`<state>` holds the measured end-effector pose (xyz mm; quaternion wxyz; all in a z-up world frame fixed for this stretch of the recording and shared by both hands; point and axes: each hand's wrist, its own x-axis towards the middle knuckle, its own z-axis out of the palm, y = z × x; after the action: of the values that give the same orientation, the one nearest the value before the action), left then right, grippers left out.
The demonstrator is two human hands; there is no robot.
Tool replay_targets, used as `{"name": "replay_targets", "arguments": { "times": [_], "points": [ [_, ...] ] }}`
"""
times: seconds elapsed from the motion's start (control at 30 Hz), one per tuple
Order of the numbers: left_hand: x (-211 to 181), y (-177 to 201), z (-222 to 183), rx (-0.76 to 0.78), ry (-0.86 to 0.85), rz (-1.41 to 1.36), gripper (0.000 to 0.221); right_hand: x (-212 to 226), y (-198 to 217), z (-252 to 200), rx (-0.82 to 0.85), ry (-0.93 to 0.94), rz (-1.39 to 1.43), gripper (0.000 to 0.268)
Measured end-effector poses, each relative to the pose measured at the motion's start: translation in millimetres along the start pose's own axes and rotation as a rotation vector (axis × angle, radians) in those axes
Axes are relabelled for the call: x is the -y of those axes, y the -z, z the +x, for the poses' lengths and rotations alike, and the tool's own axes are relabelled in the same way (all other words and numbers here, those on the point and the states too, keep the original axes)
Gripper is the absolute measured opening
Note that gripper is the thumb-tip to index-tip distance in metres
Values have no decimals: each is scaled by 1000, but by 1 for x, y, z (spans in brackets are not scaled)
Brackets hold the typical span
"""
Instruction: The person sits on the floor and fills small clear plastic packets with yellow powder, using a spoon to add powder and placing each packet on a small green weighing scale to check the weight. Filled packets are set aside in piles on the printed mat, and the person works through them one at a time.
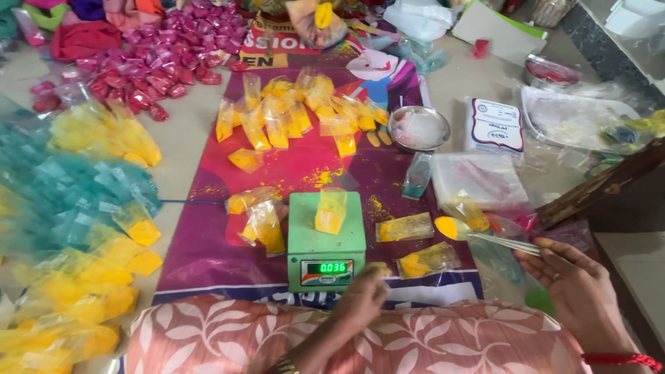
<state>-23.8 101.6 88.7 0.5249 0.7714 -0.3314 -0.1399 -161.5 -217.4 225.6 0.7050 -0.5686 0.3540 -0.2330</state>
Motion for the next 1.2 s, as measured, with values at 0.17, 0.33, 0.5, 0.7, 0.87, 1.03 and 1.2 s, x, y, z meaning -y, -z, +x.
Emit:
{"name": "replay_targets", "arguments": {
  "times": [0.17,0.33,0.5,0.7,0.87,1.03,1.2],
  "points": [
    [16,83,-1,-332,-8,102,29,6,-73,-25,88,20,67,21],
    [18,122,-1,-555,50,54,30,-6,-135,-23,245,54,219,16],
    [22,119,4,-473,247,-144,34,16,-188,-36,270,152,74,19],
    [32,113,10,-539,87,-157,38,30,-215,-30,312,303,-196,20],
    [42,109,12,-568,6,-63,40,37,-243,-42,324,498,-545,23],
    [35,116,12,-544,94,-125,41,19,-264,-68,316,756,-886,26],
    [50,119,10,-605,107,-88,37,-1,-261,-74,491,1352,-939,32]
  ]
}}
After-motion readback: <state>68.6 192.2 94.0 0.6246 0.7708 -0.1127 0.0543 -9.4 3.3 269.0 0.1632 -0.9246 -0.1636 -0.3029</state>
